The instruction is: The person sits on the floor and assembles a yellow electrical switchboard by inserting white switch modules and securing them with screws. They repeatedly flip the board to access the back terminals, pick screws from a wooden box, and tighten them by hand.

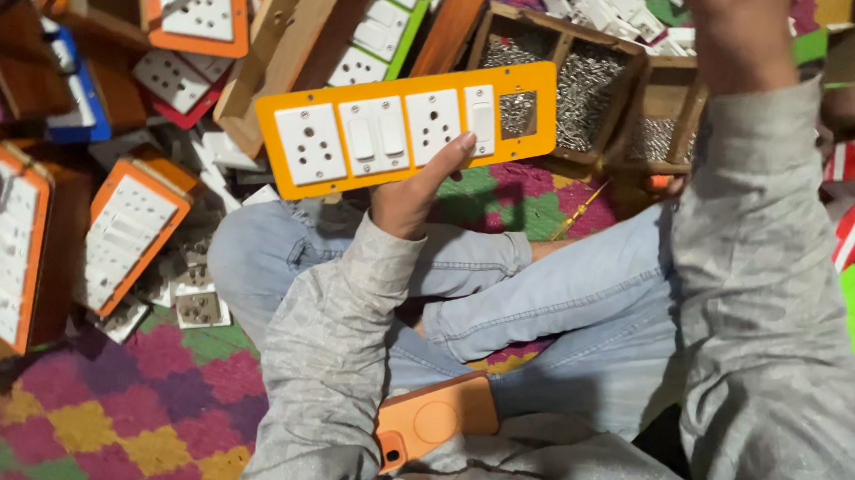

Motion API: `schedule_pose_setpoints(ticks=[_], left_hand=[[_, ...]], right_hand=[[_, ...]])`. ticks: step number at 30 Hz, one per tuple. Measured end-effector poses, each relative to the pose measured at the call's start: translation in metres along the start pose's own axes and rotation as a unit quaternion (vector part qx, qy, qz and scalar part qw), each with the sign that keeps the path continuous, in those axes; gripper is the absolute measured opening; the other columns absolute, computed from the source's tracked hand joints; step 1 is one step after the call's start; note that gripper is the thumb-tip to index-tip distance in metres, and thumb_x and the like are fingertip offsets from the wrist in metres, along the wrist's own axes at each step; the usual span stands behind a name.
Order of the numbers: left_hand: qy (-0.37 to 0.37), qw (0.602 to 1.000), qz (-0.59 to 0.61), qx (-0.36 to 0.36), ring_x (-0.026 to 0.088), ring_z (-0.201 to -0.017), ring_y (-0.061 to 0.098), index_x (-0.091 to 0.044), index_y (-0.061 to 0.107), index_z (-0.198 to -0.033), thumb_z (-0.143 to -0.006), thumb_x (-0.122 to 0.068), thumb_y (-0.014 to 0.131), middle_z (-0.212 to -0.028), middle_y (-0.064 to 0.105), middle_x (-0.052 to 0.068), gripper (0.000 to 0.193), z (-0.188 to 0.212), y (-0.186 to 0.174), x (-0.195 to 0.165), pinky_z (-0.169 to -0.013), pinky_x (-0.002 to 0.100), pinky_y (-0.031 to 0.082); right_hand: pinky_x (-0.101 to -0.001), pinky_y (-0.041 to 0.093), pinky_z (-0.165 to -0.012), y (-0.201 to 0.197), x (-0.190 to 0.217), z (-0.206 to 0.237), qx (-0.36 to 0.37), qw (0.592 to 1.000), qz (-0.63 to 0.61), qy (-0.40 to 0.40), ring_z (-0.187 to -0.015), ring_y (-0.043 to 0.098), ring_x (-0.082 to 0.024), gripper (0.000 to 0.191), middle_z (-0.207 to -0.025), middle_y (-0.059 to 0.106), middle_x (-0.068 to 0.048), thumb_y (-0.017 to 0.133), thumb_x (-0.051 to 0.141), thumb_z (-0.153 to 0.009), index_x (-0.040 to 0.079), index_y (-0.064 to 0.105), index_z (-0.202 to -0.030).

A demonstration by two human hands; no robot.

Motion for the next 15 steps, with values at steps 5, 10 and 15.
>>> schedule_pose_setpoints(ticks=[5, 10, 15], left_hand=[[0.028, 0.999, -0.027, -0.015, 0.010, -0.074, 0.067, -0.001, 0.074, -0.104, -0.093, -0.017, 0.080, -0.089, 0.073, 0.003, 0.020, -0.004, -0.003, -0.002, -0.064, 0.026, 0.055], [0.005, 1.000, -0.003, -0.017, 0.010, -0.082, 0.069, -0.001, 0.074, -0.110, -0.095, -0.018, 0.077, -0.095, 0.075, 0.003, 0.023, -0.006, -0.002, -0.001, -0.072, 0.025, 0.057], [0.027, 0.999, -0.037, -0.022, 0.010, -0.084, 0.070, -0.001, 0.075, -0.114, -0.097, -0.019, 0.076, -0.098, 0.075, 0.003, 0.024, -0.005, -0.002, -0.004, -0.075, 0.025, 0.058]], right_hand=[[-0.0276, 0.058, -0.077, 0.068, 0.000, 0.016, 0.101, 0.987, -0.089, 0.086, -0.099, 0.069, -0.012, 0.030, -0.118, 0.068, -0.003, 0.066, 0.023, -0.111, 0.010, 0.051, -0.133], [-0.0271, 0.053, -0.099, 0.091, -0.005, 0.038, 0.133, 0.947, -0.228, 0.181, -0.106, 0.060, -0.011, 0.042, -0.120, 0.063, -0.003, 0.054, 0.033, -0.118, 0.009, 0.051, -0.152], [-0.0272, 0.050, -0.092, 0.102, 0.008, 0.057, 0.134, 0.978, -0.102, 0.120, -0.102, 0.054, -0.009, 0.049, -0.119, 0.060, -0.001, 0.054, 0.029, -0.112, 0.006, 0.051, -0.156]])
Point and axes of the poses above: each hand's wrist, its own z-axis away from the middle knuckle, its own y-axis out of the palm, x = y × z, the point moved 8 cm from there along -z, towards the middle knuckle
